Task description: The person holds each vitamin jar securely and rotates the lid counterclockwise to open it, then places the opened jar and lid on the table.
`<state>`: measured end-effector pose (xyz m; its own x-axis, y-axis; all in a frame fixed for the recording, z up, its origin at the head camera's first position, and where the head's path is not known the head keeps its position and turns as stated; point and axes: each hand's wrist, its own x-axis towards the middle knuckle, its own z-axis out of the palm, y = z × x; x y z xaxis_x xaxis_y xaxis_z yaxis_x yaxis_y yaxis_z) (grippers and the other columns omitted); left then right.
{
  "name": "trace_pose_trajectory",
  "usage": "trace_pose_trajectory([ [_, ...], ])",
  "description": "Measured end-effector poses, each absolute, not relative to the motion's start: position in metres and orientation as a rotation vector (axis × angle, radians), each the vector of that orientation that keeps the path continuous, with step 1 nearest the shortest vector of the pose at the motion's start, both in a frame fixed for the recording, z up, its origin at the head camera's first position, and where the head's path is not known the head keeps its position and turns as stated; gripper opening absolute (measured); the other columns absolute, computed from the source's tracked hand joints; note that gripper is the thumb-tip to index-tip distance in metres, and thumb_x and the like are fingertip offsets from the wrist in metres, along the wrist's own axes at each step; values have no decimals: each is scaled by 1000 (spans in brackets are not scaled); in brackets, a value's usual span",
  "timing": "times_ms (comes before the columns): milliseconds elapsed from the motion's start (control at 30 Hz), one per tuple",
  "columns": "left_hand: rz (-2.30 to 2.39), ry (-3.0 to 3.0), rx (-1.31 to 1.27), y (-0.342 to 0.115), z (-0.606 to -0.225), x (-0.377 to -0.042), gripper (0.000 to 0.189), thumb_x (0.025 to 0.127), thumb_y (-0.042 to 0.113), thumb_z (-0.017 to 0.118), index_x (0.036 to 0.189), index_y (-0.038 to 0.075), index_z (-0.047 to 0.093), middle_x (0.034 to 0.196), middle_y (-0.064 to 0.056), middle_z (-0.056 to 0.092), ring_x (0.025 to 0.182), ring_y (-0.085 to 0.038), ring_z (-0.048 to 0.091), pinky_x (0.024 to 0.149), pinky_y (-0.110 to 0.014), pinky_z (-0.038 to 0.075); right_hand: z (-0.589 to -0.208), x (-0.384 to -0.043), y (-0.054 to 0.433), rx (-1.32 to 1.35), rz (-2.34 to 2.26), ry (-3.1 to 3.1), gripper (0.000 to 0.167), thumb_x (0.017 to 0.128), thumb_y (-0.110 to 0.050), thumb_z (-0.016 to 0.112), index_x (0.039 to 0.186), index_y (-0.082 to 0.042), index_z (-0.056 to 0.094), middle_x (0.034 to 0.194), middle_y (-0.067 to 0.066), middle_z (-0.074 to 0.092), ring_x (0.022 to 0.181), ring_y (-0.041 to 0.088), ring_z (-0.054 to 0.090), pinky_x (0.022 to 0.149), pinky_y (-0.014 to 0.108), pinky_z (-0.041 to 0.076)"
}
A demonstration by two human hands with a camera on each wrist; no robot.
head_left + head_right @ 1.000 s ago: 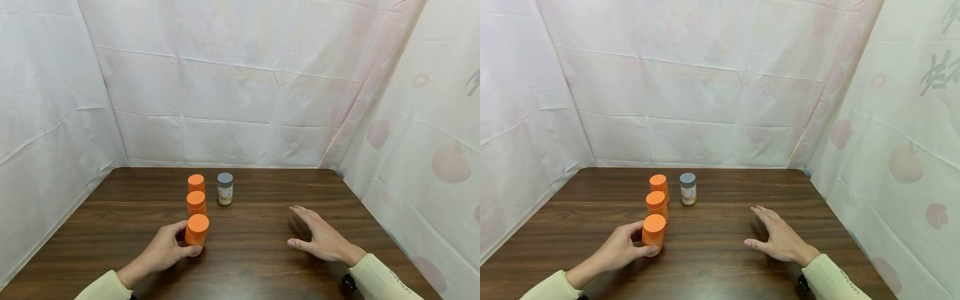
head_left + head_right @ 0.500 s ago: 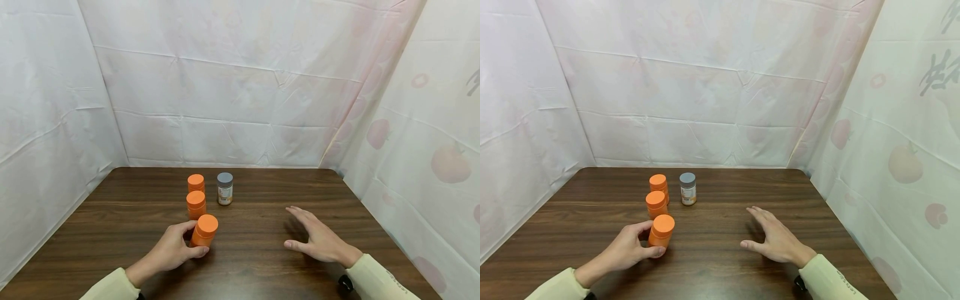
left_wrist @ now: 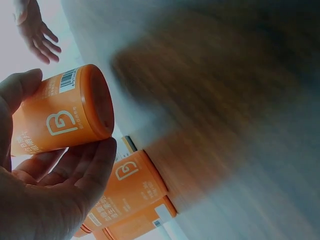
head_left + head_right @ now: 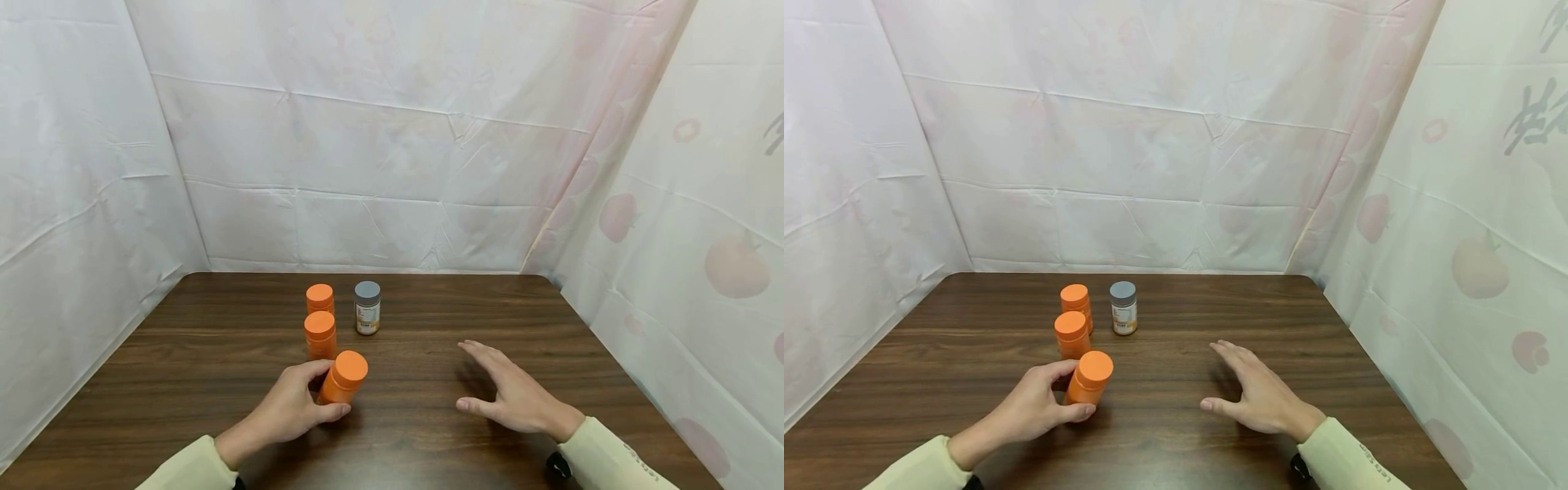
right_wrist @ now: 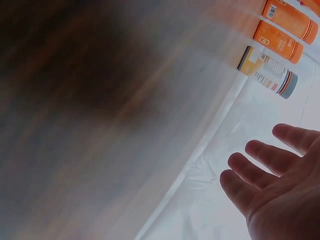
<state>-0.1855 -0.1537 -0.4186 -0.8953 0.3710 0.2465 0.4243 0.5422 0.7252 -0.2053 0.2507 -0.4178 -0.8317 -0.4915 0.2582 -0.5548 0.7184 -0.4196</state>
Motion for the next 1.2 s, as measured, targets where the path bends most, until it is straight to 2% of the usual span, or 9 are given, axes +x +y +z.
trace_pose_trajectory([
  [467, -1323, -2681, -804, -143, -419, -187, 47, 80, 29, 91, 120, 19, 68, 107, 8, 70, 91, -12, 66, 80, -29, 54, -411, -200, 234, 924, 836, -2772, 84, 91, -50, 75, 160, -32, 31, 161, 5, 39, 145, 26, 39, 107, 60, 40],
  [700, -1310, -2675, -838, -138, -419, -187, 47, 81, 30, 90, 121, 21, 68, 107, 10, 70, 91, -10, 66, 79, -29, 54, -412, -200, 227, 949, 822, -2734, 84, 90, -53, 75, 159, -31, 33, 159, -5, 39, 144, 21, 40, 109, 55, 41],
  [1200, -1249, -2662, -925, -123, -417, -186, 43, 81, 25, 89, 119, 21, 68, 105, 13, 69, 89, -8, 65, 79, -28, 55, -408, -197, 218, 965, 895, -2709, 79, 91, -50, 74, 157, -32, 35, 157, -4, 44, 142, 19, 44, 107, 55, 43],
])
